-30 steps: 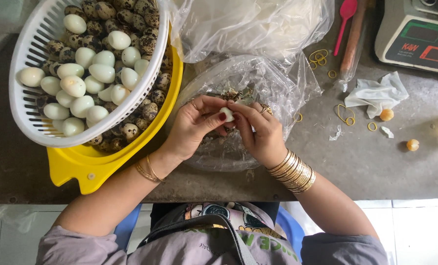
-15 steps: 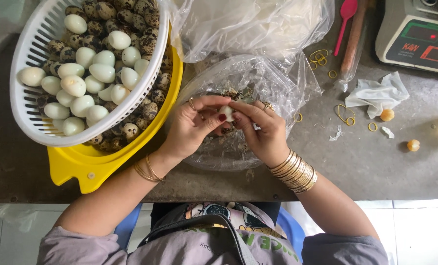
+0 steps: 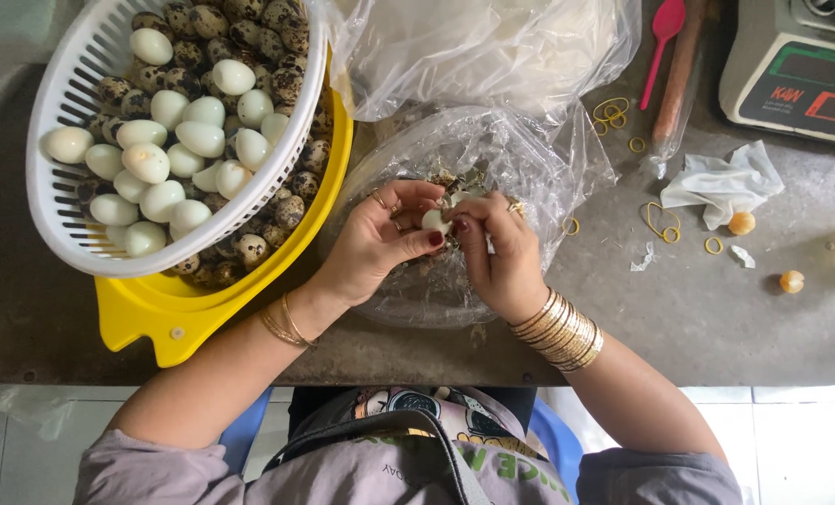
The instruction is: The person peels boiled quail eggs by hand, removing the shells and placing the peeled eggs into a white colander. The discarded shells are dropped into a plastic bag on the table.
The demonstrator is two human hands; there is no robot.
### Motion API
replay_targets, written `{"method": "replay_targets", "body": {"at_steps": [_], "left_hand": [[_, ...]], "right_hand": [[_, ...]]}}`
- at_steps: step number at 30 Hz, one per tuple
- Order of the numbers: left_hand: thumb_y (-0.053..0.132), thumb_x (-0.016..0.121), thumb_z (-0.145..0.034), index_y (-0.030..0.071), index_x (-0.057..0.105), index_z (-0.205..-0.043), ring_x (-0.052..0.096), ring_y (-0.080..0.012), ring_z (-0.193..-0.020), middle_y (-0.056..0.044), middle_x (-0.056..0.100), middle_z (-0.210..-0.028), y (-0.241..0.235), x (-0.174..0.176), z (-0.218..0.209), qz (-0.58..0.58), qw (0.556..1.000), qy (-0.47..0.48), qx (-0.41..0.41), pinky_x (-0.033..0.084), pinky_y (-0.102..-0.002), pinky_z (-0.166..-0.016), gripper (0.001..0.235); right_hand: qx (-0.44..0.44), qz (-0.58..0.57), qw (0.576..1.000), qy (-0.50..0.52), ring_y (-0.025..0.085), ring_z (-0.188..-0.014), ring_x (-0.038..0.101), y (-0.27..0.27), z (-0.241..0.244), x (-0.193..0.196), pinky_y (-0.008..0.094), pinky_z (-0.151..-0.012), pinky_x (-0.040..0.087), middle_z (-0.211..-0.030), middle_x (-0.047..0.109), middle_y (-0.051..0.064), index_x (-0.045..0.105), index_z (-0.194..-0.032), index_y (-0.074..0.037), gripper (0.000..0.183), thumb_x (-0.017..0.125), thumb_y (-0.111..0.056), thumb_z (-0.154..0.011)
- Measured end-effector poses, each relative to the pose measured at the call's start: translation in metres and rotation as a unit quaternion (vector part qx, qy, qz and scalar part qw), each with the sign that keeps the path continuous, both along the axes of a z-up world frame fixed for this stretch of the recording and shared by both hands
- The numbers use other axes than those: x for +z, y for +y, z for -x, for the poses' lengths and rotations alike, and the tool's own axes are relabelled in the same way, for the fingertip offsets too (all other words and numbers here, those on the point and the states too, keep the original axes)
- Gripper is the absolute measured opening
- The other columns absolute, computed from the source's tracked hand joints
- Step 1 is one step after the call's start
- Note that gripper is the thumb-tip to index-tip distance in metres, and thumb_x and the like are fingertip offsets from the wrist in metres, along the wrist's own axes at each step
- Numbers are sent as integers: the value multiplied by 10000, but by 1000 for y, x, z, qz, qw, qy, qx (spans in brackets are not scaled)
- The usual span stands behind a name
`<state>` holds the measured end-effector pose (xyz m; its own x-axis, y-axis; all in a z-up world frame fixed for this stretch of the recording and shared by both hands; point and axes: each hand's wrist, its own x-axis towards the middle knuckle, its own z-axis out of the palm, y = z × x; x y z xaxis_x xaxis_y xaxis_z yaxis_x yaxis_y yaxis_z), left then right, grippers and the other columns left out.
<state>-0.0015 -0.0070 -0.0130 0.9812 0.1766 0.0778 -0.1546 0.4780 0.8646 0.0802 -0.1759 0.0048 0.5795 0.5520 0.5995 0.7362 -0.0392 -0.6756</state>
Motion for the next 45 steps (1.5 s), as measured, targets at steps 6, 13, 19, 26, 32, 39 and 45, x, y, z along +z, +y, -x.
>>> {"method": "replay_targets", "body": {"at_steps": [6, 13, 19, 26, 32, 39, 45], "left_hand": [[59, 791, -887, 16, 598, -1301, 695, -104, -947, -62, 669, -1069, 2, 16, 2, -35, 999, -4, -15, 644, -243, -775, 458], [69, 766, -905, 22, 603, -1292, 704, -144, -961, -101, 689, -1110, 5, 15, 0, 3, 1000, 6, 8, 641, -265, -750, 422], [70, 771, -907, 26, 595, -1286, 703, -134, -941, -95, 712, -1092, 4, 11, -1, 7, 1000, 18, 23, 641, -277, -746, 419], [101, 724, -928, 12, 588, -1305, 697, -162, -935, -126, 709, -1095, 6, 18, 0, -7, 1000, 10, 11, 626, -276, -740, 410], [176, 717, -903, 36, 601, -1285, 710, -159, -847, -103, 710, -991, -2, 50, 29, -195, 979, -15, 54, 601, -254, -654, 423], [35, 693, -997, 97, 619, -1047, 627, -203, -829, -72, 693, -1047, 55, 165, 75, -707, 632, -109, 297, 475, -295, -605, 108], [336, 676, -1055, 132, 722, -1142, 549, -169, -451, -30, 706, -646, 133, 203, 31, -792, 534, 280, 94, 512, -377, -524, 227]], "right_hand": [[24, -59, 993, 98, 175, -573, 626, -1, -2, 9, 317, -615, 536, -726, 631, 61, 622, -1024, -15, 173, 459, -14, -1083], [11, -40, 993, 114, 197, -613, 661, 0, -8, 15, 332, -613, 569, -782, 655, 136, 616, -1128, 52, 202, 421, 38, -1080], [14, 4, 1000, 9, 259, -697, 732, 8, 2, 16, 356, -655, 603, -861, 704, 118, 715, -1162, 12, 249, 771, -45, -926], [-3, -3, 999, 44, 224, -671, 711, 0, -9, 8, 338, -595, 596, -949, 699, 152, 719, -1180, 17, 237, 576, 58, -995], [-25, 44, 998, -47, 402, -810, 713, 3, -7, 27, 444, -648, 599, -1131, 625, 245, 665, -1273, 25, 320, 605, 64, -961], [-20, 98, 991, -86, 254, -971, 710, -2, 0, 24, 379, -774, 563, -1121, 638, 106, 735, -1124, -68, 169, 672, 20, -995], [20, 73, 995, -63, 201, -771, 696, -1, 4, 26, 308, -706, 608, -1003, 635, 123, 658, -948, -18, 151, 760, -130, -950]]}}
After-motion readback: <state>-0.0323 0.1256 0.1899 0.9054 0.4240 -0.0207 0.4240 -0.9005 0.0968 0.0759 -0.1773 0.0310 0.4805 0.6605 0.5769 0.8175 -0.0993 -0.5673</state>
